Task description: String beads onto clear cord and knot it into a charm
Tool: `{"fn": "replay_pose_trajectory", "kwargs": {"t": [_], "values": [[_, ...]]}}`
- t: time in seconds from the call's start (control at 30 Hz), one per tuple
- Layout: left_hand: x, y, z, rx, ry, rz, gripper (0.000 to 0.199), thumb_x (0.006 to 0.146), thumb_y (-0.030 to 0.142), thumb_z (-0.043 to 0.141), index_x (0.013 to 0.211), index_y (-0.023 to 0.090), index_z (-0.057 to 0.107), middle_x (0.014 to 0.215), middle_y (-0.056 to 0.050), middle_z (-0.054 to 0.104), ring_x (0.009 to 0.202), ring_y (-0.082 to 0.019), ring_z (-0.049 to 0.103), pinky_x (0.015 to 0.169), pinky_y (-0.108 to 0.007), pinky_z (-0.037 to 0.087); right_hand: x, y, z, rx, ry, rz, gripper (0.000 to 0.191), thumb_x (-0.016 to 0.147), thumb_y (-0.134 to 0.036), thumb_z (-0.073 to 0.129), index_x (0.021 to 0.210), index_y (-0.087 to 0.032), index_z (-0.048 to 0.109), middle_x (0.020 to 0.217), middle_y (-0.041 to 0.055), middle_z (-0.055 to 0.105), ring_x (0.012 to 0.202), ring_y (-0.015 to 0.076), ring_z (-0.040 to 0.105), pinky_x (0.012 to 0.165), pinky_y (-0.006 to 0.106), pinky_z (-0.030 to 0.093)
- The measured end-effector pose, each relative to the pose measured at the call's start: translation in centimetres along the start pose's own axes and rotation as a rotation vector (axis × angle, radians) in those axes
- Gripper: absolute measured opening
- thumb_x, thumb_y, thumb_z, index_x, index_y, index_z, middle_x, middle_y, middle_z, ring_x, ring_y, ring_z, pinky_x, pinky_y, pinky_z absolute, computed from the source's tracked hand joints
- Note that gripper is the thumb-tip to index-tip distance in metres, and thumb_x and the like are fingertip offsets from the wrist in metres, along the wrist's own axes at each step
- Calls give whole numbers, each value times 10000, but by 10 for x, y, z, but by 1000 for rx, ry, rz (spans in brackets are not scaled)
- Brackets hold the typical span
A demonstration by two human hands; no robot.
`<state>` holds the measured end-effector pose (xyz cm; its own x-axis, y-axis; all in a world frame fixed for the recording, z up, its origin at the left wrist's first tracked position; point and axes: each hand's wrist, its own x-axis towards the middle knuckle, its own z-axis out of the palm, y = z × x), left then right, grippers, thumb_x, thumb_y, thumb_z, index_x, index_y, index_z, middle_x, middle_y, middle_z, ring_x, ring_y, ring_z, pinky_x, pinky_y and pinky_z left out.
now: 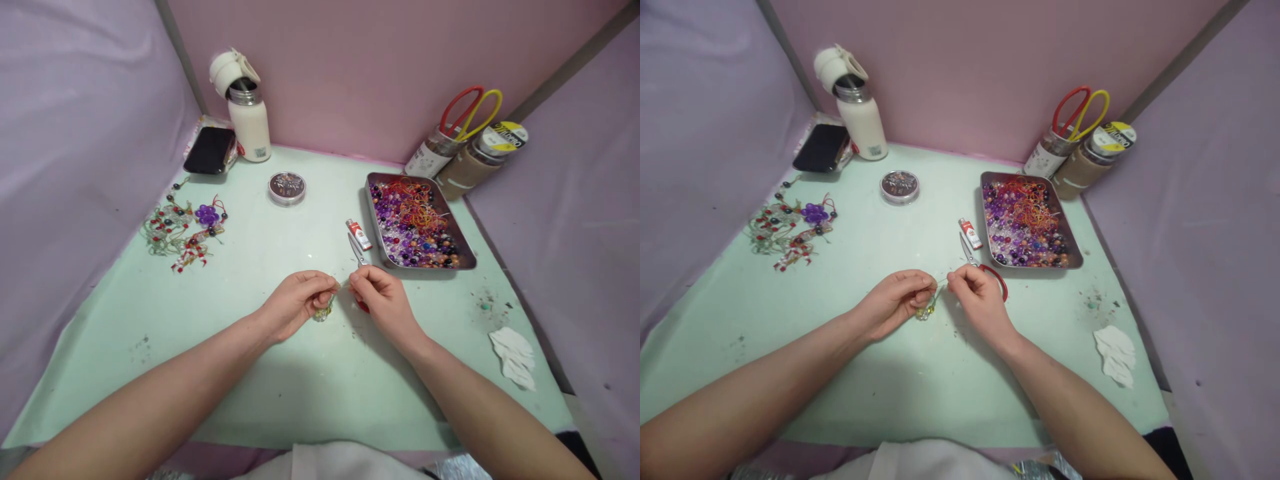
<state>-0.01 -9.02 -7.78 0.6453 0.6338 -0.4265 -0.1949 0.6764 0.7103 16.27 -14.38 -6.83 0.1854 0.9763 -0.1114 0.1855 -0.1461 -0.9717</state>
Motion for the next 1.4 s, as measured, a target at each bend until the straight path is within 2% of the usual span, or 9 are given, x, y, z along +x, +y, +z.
{"fn": "replay_pose_trajectory", "kwargs": {"t": [0.27, 0.4, 0.5, 0.57, 0.67, 0.83, 1.0, 1.13, 1.4], "values": [[-1, -2, 0, 75, 31, 31, 219, 683, 301, 776, 732, 138, 638, 577, 41, 450, 539, -61, 363, 519, -226, 260, 0, -2, 0, -7, -11, -5, 299, 854, -400, 590, 646, -192, 535, 583, -33, 484, 512, 96, 392, 502, 246, 334], [-2, -4, 1, 231, 59, 124, 185, 721, 316, 732, 737, 159, 636, 651, 20, 506, 541, -71, 399, 525, -238, 322, 0, -2, -1, -16, 7, -34, 281, 868, -375, 569, 657, -198, 514, 593, -32, 477, 528, 104, 409, 516, 250, 351], [-3, -5, 2, 504, 125, 348, 112, 740, 275, 694, 714, 171, 660, 905, -50, 577, 740, -126, 541, 613, -250, 421, 1, -1, -2, -108, 52, -184, 179, 878, -309, 546, 735, -203, 543, 703, -5, 531, 619, 123, 477, 576, 260, 395], [-4, -7, 3, 684, 175, 471, 79, 757, 246, 662, 710, 185, 680, 1038, -75, 563, 897, -166, 568, 678, -250, 451, 1, 0, -3, -219, 70, -327, 96, 866, -261, 552, 792, -207, 581, 817, 28, 568, 728, 149, 532, 645, 283, 430], [-6, -10, 2, 840, 207, 534, 96, 782, 221, 616, 742, 200, 701, 1119, -83, 543, 871, -158, 577, 663, -247, 452, 1, 2, -2, -357, 40, -448, 29, 838, -234, 601, 824, -216, 619, 896, 54, 597, 859, 190, 571, 749, 336, 454], [-7, -13, 2, 902, 214, 549, 112, 780, 186, 594, 743, 193, 699, 1155, -88, 539, 869, -159, 583, 659, -251, 454, 0, 7, 2, -363, 2, -479, 37, 837, -190, 628, 820, -222, 622, 863, 37, 635, 876, 193, 585, 808, 366, 448], [-4, -12, 3, 791, 253, 469, 95, 766, 200, 609, 705, 185, 680, 1113, -92, 552, 981, -194, 577, 709, -260, 478, -2, 4, 3, -365, 38, -552, 92, 843, -144, 595, 851, -230, 626, 906, 39, 626, 894, 192, 580, 829, 379, 438], [-2, -8, 4, 691, 315, 401, 67, 737, 210, 643, 696, 174, 681, 1074, -85, 566, 981, -190, 582, 711, -255, 480, -2, 3, 2, -425, 81, -589, 105, 830, -128, 591, 838, -224, 635, 939, 52, 609, 921, 202, 561, 825, 387, 424], [-1, -6, 2, 612, 267, 378, 66, 720, 236, 687, 710, 177, 714, 1039, -77, 597, 999, -187, 581, 821, -290, 458, -1, 8, 1, -468, 86, -592, 115, 817, -119, 593, 844, -227, 620, 954, 49, 598, 936, 209, 556, 820, 398, 419]]}}
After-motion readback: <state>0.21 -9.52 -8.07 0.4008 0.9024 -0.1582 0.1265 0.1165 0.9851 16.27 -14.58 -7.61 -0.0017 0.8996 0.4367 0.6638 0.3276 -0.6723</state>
